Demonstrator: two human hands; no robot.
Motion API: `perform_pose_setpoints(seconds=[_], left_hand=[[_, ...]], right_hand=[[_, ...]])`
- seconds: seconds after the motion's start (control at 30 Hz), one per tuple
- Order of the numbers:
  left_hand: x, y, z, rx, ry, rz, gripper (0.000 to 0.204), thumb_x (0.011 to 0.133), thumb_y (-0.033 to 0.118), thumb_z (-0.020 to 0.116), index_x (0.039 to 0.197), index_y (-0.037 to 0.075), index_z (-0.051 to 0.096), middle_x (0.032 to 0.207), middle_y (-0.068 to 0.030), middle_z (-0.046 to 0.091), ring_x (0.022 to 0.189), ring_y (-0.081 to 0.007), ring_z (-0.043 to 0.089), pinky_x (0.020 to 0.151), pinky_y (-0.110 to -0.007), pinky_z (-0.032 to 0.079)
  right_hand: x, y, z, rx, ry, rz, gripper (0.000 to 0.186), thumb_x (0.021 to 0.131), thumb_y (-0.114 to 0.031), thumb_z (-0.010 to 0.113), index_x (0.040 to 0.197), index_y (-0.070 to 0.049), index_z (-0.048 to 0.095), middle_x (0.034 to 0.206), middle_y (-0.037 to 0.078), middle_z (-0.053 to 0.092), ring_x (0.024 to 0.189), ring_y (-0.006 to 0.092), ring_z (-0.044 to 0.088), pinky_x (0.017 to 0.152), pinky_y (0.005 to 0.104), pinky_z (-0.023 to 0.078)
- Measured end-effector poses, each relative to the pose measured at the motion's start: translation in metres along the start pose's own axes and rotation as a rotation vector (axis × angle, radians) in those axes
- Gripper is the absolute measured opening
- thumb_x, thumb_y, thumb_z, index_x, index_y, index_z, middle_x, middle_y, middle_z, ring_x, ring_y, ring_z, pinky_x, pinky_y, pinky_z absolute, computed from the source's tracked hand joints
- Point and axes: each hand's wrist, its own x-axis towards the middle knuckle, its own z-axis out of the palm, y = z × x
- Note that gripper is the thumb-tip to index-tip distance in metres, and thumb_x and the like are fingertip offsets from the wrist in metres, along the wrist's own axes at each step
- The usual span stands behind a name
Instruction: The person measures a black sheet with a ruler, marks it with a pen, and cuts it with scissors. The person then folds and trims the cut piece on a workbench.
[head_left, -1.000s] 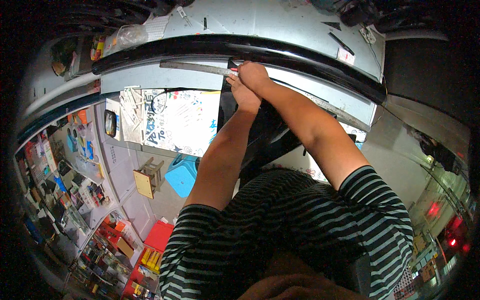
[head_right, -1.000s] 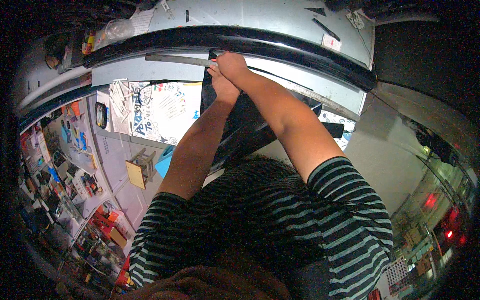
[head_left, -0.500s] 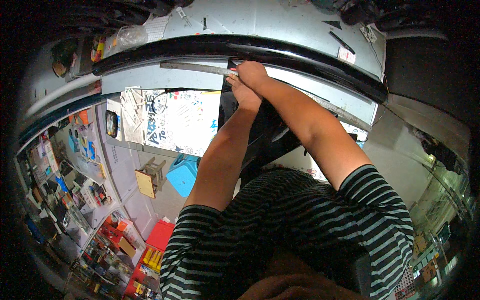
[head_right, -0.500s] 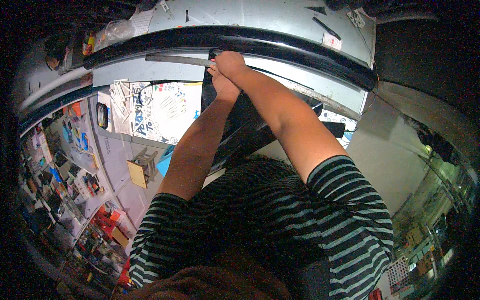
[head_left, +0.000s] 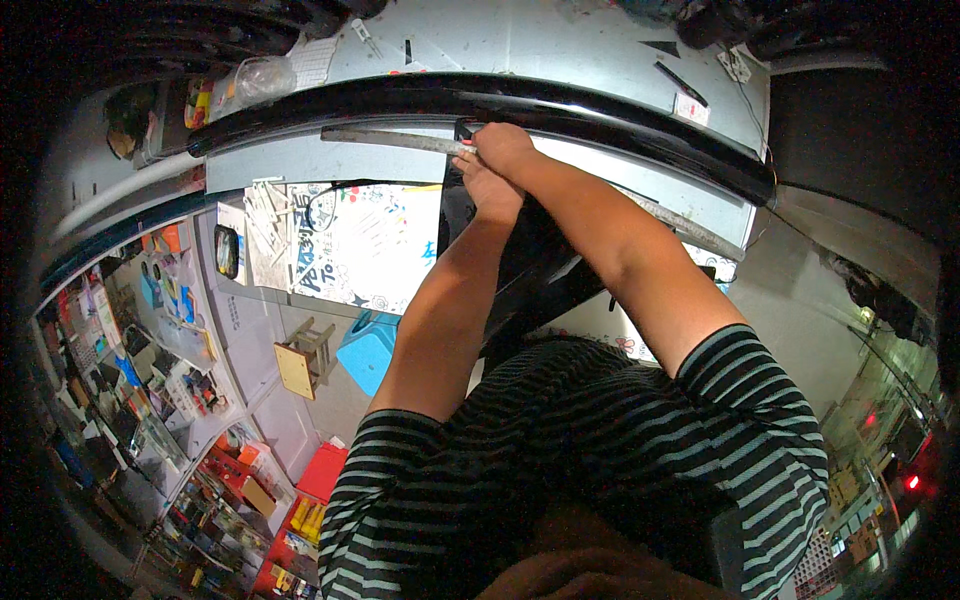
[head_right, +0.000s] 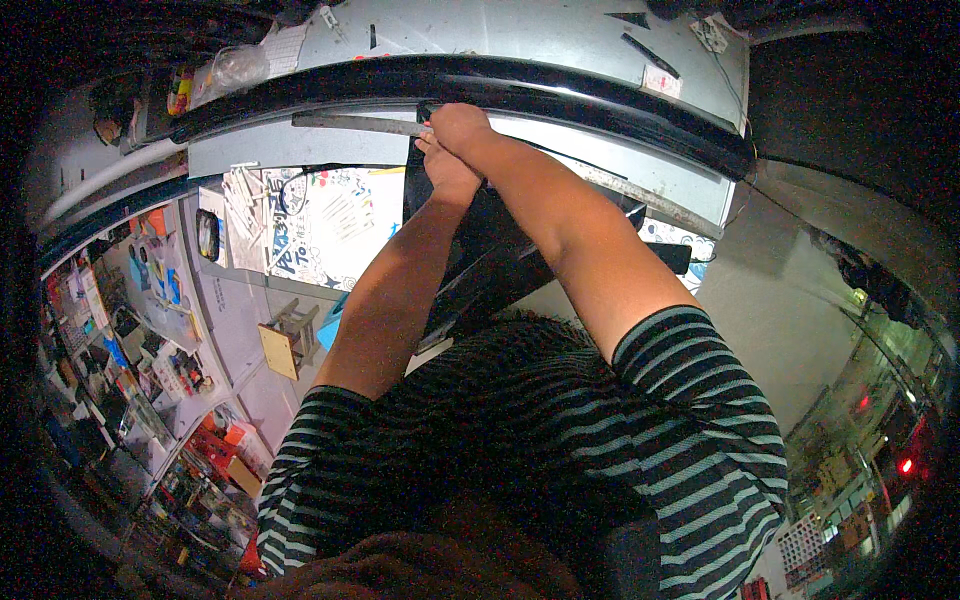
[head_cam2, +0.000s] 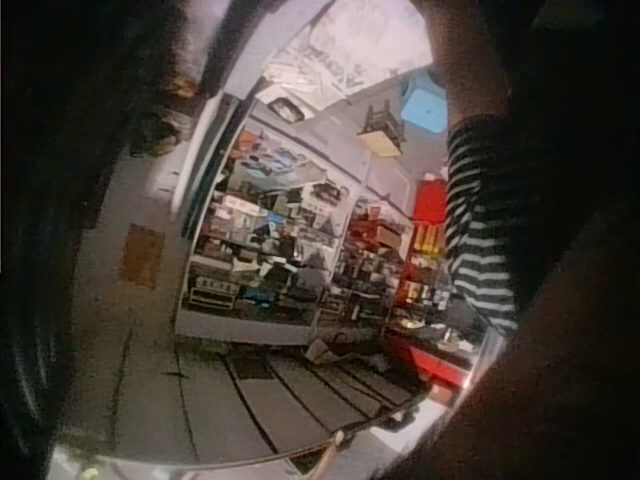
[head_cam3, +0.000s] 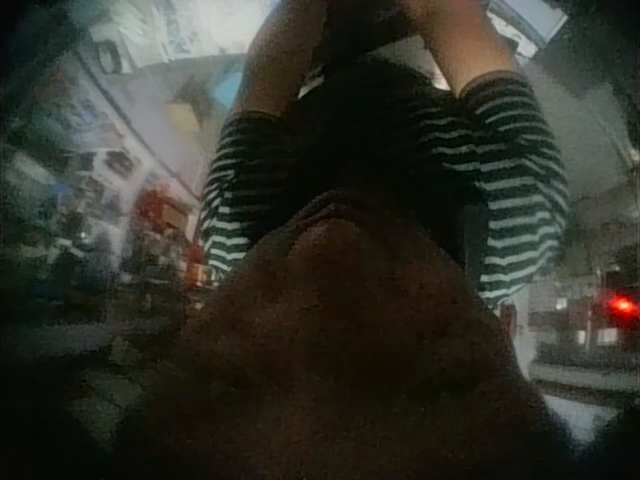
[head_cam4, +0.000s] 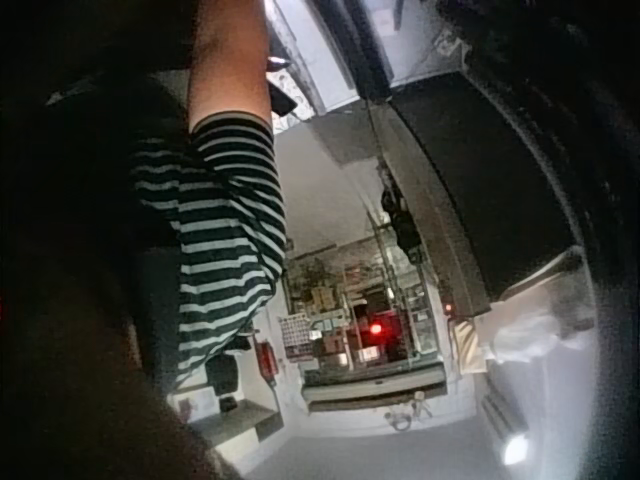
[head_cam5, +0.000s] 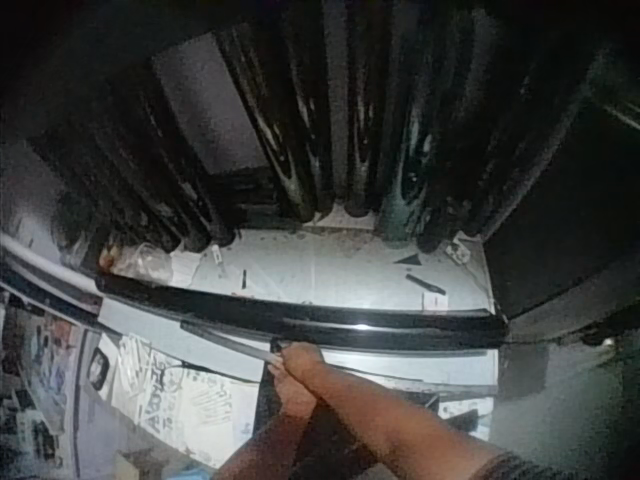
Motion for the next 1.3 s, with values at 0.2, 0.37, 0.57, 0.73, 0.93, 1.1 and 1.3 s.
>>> perform_pose_setpoints(seconds=[0.2, 0.37, 0.57, 0.73, 0.93, 1.1, 1.3], left_hand=[[-0.002, 0.001, 0.002, 0.061, -0.042, -0.034, 0.085, 0.098, 0.044, 0.057, 0.156, -0.013, 0.031, 0.158, -0.0449, 0.028, 0.147, -0.0628, 0.028, 0.123, -0.056, 0.03], [0.002, 0.003, 0.002, 0.145, -0.059, -0.047, 0.088, 0.098, 0.049, 0.054, 0.156, -0.013, 0.03, 0.157, -0.0453, 0.031, 0.148, -0.061, 0.029, 0.123, -0.055, 0.031], [0.007, 0.006, -0.003, 0.174, -0.229, -0.087, 0.077, 0.101, 0.035, 0.049, 0.158, -0.013, 0.028, 0.162, -0.0427, 0.024, 0.152, -0.0598, 0.021, 0.126, -0.058, 0.018], [0.014, 0.006, 0.009, 0.3, -0.2, -0.058, 0.078, 0.101, 0.039, 0.05, 0.154, -0.016, 0.034, 0.16, -0.0419, 0.03, 0.151, -0.059, 0.024, 0.126, -0.061, 0.016], [0.016, 0.005, 0.007, 0.298, -0.189, -0.047, 0.081, 0.1, 0.043, 0.052, 0.152, -0.017, 0.037, 0.158, -0.0412, 0.034, 0.151, -0.0584, 0.026, 0.125, -0.063, 0.017], [0.01, 0.016, -0.016, 0.248, -0.268, -0.063, 0.091, 0.097, 0.05, 0.06, 0.153, -0.017, 0.036, 0.159, -0.0409, 0.034, 0.151, -0.0578, 0.026, 0.126, -0.062, 0.017], [0.009, 0.017, -0.02, 0.226, -0.263, -0.087, 0.102, 0.096, 0.064, 0.06, 0.154, -0.016, 0.035, 0.16, -0.0398, 0.033, 0.153, -0.0545, 0.026, 0.127, -0.059, 0.018]], right_hand=[[0.001, 0.007, -0.003, -0.011, -0.087, 0.036, 0.03, 0.096, -0.031, 0.063, 0.103, -0.007, 0.08, 0.108, 0.018, 0.077, 0.1, 0.037, 0.076, 0.087, 0.0491, 0.061], [-0.002, 0.018, -0.003, -0.029, -0.09, -0.007, 0.03, 0.097, -0.03, 0.062, 0.105, -0.007, 0.081, 0.111, 0.018, 0.077, 0.101, 0.0369, 0.075, 0.088, 0.0485, 0.06], [-0.009, 0.028, -0.002, -0.042, -0.106, 0.0, 0.027, 0.097, -0.025, 0.062, 0.105, -0.007, 0.081, 0.111, 0.019, 0.077, 0.103, 0.036, 0.075, 0.087, 0.048, 0.061], [-0.02, 0.037, -0.004, -0.062, -0.112, -0.021, 0.025, 0.094, -0.021, 0.063, 0.106, -0.006, 0.08, 0.112, 0.019, 0.077, 0.103, 0.036, 0.075, 0.088, 0.0484, 0.061], [-0.033, 0.049, -0.004, -0.048, -0.113, 0.004, 0.023, 0.09, -0.018, 0.067, 0.106, -0.007, 0.08, 0.111, 0.019, 0.077, 0.103, 0.0371, 0.075, 0.088, 0.0483, 0.06], [-0.041, 0.061, -0.002, -0.04, -0.12, 0.031, 0.023, 0.087, -0.017, 0.073, 0.108, -0.009, 0.079, 0.109, 0.019, 0.076, 0.103, 0.0384, 0.074, 0.087, 0.0491, 0.06], [-0.054, 0.073, 0.004, -0.026, -0.074, 0.042, 0.023, 0.093, -0.016, 0.063, 0.107, -0.008, 0.08, 0.11, 0.02, 0.077, 0.103, 0.0374, 0.075, 0.087, 0.0488, 0.061]])
